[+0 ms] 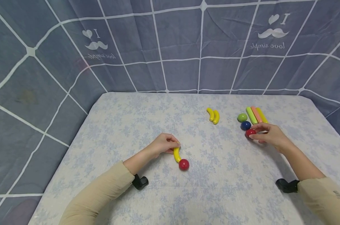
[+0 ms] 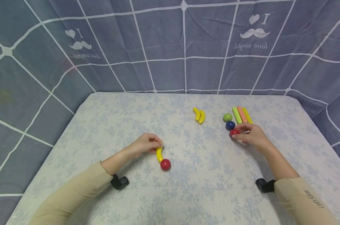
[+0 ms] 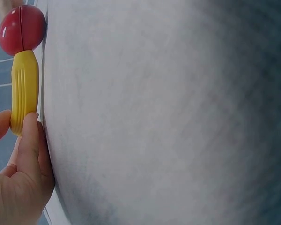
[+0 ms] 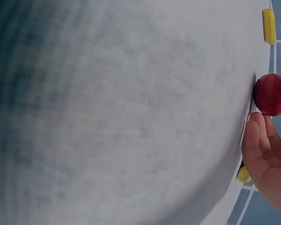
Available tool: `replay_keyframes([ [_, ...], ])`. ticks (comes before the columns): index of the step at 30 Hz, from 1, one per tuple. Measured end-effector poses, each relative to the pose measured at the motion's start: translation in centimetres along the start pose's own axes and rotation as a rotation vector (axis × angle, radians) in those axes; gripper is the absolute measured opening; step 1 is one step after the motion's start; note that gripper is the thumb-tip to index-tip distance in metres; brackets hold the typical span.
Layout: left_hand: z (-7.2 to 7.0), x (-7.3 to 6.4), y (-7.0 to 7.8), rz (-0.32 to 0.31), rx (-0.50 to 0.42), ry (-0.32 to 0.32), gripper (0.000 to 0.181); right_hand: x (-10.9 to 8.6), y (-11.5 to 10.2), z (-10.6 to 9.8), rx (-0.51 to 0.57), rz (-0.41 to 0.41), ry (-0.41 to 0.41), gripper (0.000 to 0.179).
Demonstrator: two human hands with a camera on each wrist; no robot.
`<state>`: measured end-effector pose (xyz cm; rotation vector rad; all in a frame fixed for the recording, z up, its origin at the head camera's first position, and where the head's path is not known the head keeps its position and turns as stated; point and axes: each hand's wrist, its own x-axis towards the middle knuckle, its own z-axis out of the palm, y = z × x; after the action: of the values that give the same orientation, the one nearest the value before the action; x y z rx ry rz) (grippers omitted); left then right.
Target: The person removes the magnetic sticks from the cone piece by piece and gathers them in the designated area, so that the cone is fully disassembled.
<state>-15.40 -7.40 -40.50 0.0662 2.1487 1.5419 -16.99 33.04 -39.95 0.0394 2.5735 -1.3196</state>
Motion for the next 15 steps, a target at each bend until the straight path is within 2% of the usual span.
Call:
replay_keyframes([
  [6,0.1,0.0,0.1,-0.014,0.009,0.011,0.014,-0.2,-0.6,-1.0,0.012,-0.022,-0.007,0.060],
  [15,0.1,-0.1,0.2,-0.031,0.016,0.013,0.014,0.2,-2.9,-1.9,-0.108,-0.087,0.010,0.054],
])
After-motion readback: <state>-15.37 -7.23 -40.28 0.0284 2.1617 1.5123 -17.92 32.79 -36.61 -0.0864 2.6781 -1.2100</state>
